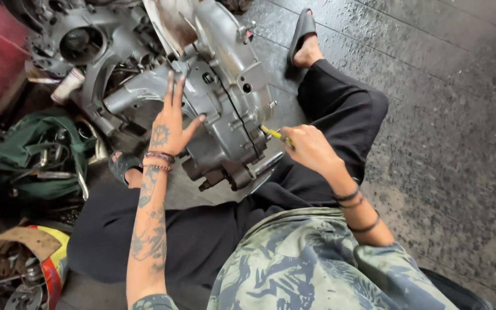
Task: The person sits on the floor and scrubs a silver engine casing with a yellow brush. They hold the part steady with one hand while scrubbing various surfaces and crevices with the other.
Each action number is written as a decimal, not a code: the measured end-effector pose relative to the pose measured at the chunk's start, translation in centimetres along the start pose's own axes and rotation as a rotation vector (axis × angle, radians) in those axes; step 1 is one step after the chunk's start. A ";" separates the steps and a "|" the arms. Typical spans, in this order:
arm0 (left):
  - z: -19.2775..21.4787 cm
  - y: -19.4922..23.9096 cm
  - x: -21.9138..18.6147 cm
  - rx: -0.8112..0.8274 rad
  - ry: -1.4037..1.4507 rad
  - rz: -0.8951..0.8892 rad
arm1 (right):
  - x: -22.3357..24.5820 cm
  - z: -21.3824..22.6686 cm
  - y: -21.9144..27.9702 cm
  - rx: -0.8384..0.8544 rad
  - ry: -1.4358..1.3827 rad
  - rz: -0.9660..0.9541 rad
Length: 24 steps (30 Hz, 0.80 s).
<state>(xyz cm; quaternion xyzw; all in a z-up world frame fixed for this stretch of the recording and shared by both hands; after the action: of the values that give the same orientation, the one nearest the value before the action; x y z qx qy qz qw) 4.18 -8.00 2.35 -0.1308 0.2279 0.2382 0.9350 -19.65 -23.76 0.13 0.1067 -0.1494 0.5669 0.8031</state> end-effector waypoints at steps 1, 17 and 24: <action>0.1 -0.1 -0.2 -0.003 -0.002 -0.007 | -0.2 -0.3 0.0 -0.008 0.002 -0.002; 0.0 0.0 -0.2 0.015 -0.001 0.051 | 1.4 -0.3 -0.1 0.074 0.070 -0.034; 0.0 0.1 -0.2 0.011 0.007 0.047 | 2.1 -0.7 2.4 0.018 0.106 -0.037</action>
<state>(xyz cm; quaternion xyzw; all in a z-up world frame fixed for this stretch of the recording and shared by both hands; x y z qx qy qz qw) 3.97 -8.01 2.43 -0.1212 0.2353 0.2585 0.9291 -21.20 -20.88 0.27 0.0866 -0.0995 0.5580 0.8193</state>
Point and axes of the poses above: each hand's wrist, its own y-axis away from the middle knuckle, its own z-axis out of the back of the hand, x = y × z, the point moved 9 cm from there along -y, towards the middle knuckle, and after that the axes turned 2 degrees about z, right-handed, at the moved point
